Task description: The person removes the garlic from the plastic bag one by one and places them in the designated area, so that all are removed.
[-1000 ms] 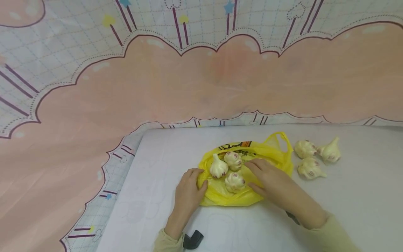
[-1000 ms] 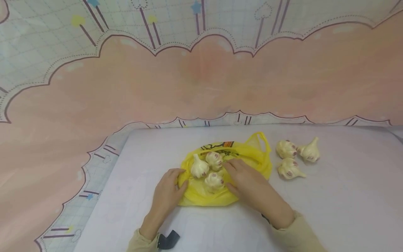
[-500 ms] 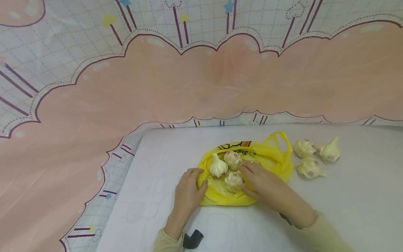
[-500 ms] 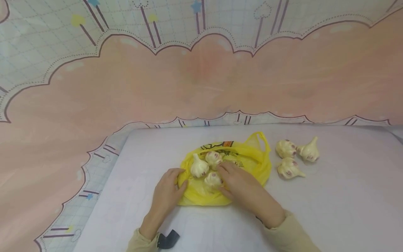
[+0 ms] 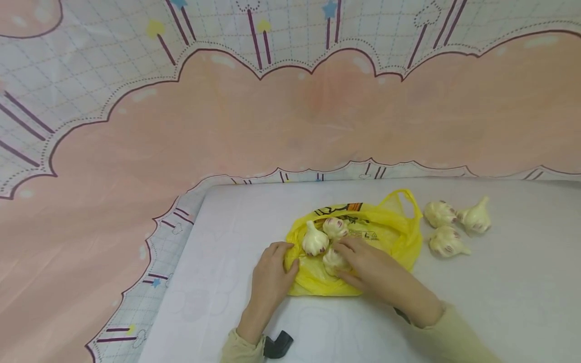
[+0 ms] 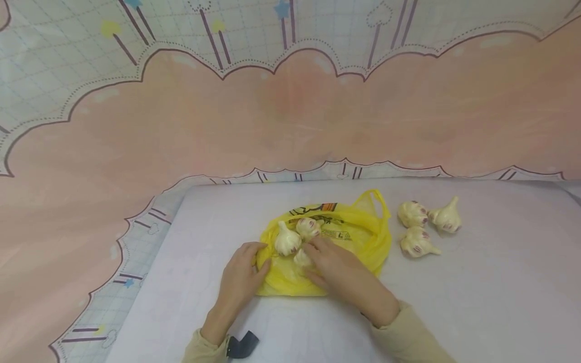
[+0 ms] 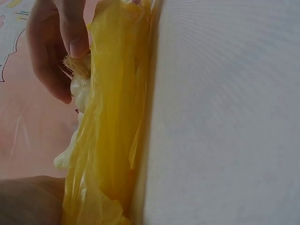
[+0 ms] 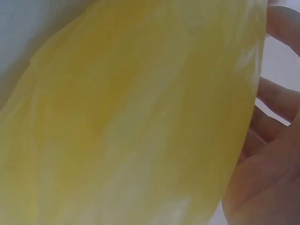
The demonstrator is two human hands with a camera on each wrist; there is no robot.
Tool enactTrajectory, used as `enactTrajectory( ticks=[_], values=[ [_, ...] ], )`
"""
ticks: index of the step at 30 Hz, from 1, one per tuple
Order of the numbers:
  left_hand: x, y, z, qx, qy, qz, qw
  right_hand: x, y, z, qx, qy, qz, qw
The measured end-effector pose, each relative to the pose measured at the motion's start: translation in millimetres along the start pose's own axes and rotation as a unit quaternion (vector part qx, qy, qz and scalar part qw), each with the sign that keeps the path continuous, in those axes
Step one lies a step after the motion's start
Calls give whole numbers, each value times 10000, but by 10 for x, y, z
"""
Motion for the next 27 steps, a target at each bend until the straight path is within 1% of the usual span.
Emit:
enactTrajectory(
  ticks=[6,14,27],
  values=[
    [-8,8,2,36,-43,8,10000,-20,-18,-32,-163,-143,-17,9998],
    [-5,21,8,35,-53,15,10000,-36,-10,-94,-302,-79,137,9994],
    [1,1,7,-24,47,-26,10000,-78,-30,-175,-648,-318,39,9974]
  ],
)
Point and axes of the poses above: each hand's wrist, its own x-axis away from the middle knuckle, its own z-axis out of the back of the hand, y = z × x, the point moved 3 cm from there along -x, towards the middle knuckle, and after that the axes turned 1 degree about -z, right-handed, at the moved point
